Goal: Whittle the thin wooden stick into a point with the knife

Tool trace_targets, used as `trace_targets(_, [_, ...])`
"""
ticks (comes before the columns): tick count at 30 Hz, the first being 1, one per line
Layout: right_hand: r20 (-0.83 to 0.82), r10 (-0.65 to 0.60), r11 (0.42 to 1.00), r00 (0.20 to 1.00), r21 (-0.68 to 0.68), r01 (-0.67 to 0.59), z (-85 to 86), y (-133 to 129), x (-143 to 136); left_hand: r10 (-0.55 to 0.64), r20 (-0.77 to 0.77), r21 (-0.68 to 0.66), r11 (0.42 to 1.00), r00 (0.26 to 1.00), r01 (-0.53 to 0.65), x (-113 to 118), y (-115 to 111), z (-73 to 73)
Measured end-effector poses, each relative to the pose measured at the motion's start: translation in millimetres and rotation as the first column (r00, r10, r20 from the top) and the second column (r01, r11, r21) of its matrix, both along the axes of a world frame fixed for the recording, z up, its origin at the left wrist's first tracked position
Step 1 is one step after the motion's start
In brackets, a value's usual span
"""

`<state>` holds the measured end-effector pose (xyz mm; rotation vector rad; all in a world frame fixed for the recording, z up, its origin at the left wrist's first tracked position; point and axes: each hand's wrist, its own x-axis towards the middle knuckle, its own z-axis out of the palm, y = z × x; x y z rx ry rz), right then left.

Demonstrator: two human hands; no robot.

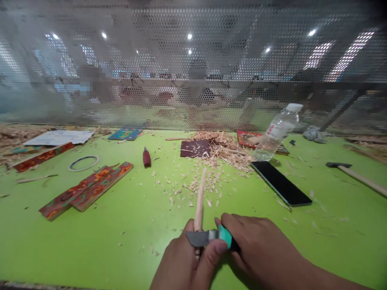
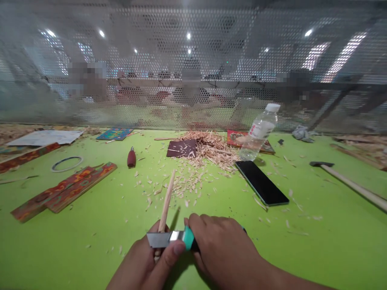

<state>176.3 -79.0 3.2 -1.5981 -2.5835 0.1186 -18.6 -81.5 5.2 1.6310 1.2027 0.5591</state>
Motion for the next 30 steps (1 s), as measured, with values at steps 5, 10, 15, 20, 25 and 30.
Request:
trace_targets(5, [-0.097, 0.147, 0.958, 0.984, 0.263, -0.118, -0.7, 2.2, 5.3, 0.014, 0.083, -0.040, 0.999, 0.996, -0.011, -2.4, 1.1, -0.9])
trace_targets(10, [-0.281, 0.117, 0.979, 0.953, 0.195, -0.062, 8.0, 12.0, 9.7, 0.027, 0.125, -0.067, 0.998, 0.992, -0.018, -5.0, 3.7, -4.4])
trace_targets(15, [-0.634, -0.193, 0.978, 0.749, -0.184, 0.096, 21.5, 29.8, 13.7, 0.124, 0.062, -0.058, 0.991, 0.990, -0.121, -3.8, -3.3, -2.4])
trace_targets(20, [-0.868, -0.265, 0.954, 0.421, -0.299, -0.015, 20.0, 36.6, 16.7, 0.140, -0.030, 0.050, 0.989, 0.990, -0.139, -10.5, 0.4, 18.0])
trace_targets(25, [-0.888, -0.267, 0.955, 0.374, -0.295, -0.018, 15.4, 40.0, 15.1, 0.072, -0.244, 0.320, 0.947, 0.967, 0.010, -18.2, 53.5, 51.3])
trace_targets(30, [-0.873, -0.215, 0.973, 0.437, -0.231, 0.018, 14.0, 41.3, 14.5, -0.068, -0.110, 0.191, 0.978, 0.992, 0.088, -15.6, 105.3, 51.8])
